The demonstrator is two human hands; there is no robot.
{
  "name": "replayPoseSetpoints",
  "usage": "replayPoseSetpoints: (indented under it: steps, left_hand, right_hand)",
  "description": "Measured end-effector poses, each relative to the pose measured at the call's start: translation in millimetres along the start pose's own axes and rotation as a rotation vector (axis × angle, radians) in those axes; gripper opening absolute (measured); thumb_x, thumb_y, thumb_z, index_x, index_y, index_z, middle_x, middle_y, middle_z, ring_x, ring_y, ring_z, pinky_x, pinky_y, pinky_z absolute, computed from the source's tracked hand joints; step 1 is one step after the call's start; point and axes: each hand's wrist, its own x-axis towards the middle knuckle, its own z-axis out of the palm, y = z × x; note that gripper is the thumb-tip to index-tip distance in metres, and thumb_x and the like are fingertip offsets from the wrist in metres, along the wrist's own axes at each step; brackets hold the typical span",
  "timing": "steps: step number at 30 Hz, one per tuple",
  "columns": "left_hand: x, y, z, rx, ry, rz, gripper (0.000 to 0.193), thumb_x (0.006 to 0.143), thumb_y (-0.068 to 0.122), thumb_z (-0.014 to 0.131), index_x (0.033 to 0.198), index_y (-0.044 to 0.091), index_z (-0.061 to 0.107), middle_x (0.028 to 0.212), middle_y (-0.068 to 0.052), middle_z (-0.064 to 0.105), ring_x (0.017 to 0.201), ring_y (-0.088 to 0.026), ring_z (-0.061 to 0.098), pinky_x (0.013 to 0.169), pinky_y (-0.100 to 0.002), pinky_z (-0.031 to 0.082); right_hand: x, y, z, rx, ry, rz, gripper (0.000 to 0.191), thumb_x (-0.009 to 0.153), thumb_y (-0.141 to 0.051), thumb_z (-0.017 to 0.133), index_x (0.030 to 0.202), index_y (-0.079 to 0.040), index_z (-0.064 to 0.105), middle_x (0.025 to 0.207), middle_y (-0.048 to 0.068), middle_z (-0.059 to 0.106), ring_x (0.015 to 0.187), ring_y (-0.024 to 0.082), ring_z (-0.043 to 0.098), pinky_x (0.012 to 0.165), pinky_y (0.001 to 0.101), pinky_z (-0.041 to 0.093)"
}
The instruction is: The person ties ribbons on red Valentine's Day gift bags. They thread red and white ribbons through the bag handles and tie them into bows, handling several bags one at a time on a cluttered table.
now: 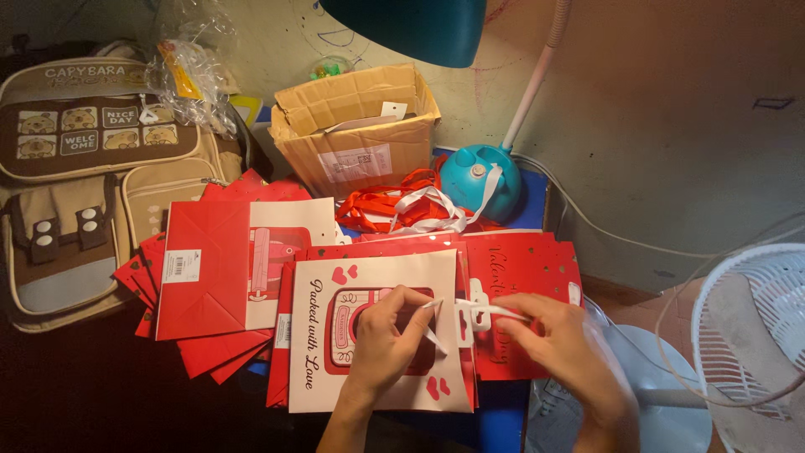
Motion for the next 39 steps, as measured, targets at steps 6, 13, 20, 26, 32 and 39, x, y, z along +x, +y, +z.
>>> replayPoseSetpoints:
  steps: [6, 13, 20, 26, 32, 39]
  left_hand:
    - [-6.2, -8.2, 9.2, -0.013, 0.035, -0.053, 0.01, 0.093, 0.012, 0.061, 0.09, 0.002, 0.061, 0.084, -0.009, 0.078, 0.07, -0.013, 0.075, 0.065, -0.028, 0.057]
    - [-5.1, -11.1, 8.7, -0.323, -0.018, -0.147, 0.019, 0.089, 0.015, 0.065, 0.101, 0.003, 0.058, 0.102, -0.013, 0.075, 0.089, -0.017, 0.072, 0.074, -0.029, 0.057]
    - [-1.3, -6.7, 26.1, 0.232, 0.107, 0.082, 0.014, 0.086, 0.017, 0.075, 0.095, 0.006, 0.078, 0.093, -0.009, 0.075, 0.085, -0.022, 0.074, 0.073, -0.03, 0.056]
    - [0.7, -24.0, 22.6, -0.223, 0.174, -0.208, 0.018, 0.102, 0.025, 0.054, 0.107, 0.008, 0.057, 0.089, -0.006, 0.082, 0.078, -0.013, 0.08, 0.072, -0.027, 0.061]
    - [0.7, -15.7, 22.4, 0.102, 0.071, -0.179, 0.05, 0.081, 0.022, 0.079, 0.127, 0.012, 0.062, 0.088, -0.008, 0.077, 0.071, -0.017, 0.072, 0.068, -0.03, 0.056]
    - [-0.5, -21.8, 34.1, 0.201, 0.197, 0.086, 0.014, 0.096, 0.022, 0.071, 0.102, 0.01, 0.067, 0.09, -0.005, 0.079, 0.079, -0.016, 0.075, 0.07, -0.029, 0.057]
  right_hand:
    - [3.3, 11.4, 40.7, 0.246, 0.063, -0.088, 0.033, 0.079, -0.01, 0.072, 0.112, -0.011, 0.074, 0.104, 0.003, 0.071, 0.098, 0.017, 0.069, 0.085, 0.0331, 0.056]
    - [5.5, 25.4, 73.0, 0.417, 0.205, -0.168, 0.027, 0.076, -0.005, 0.075, 0.102, -0.008, 0.077, 0.097, 0.004, 0.067, 0.101, 0.02, 0.064, 0.088, 0.0324, 0.057]
    - [3.0, 19.8, 77.2, 0.14, 0.342, -0.275, 0.027, 0.073, -0.007, 0.076, 0.1, -0.008, 0.077, 0.092, 0.005, 0.068, 0.091, 0.024, 0.059, 0.081, 0.0353, 0.049]
    - [-0.2, 17.4, 86.4, 0.091, 0.489, -0.376, 0.02, 0.079, -0.009, 0.074, 0.099, -0.005, 0.073, 0.094, 0.008, 0.064, 0.091, 0.026, 0.059, 0.08, 0.0367, 0.049]
    - [0.1, 22.3, 92.9, 0.129, 0.5, -0.35, 0.02, 0.08, -0.006, 0.072, 0.1, -0.006, 0.075, 0.092, 0.006, 0.065, 0.089, 0.023, 0.059, 0.078, 0.034, 0.05]
    - [1.5, 27.5, 95.9, 0.159, 0.503, -0.343, 0.018, 0.081, -0.009, 0.071, 0.099, -0.007, 0.075, 0.091, 0.005, 0.065, 0.089, 0.021, 0.059, 0.078, 0.0327, 0.05]
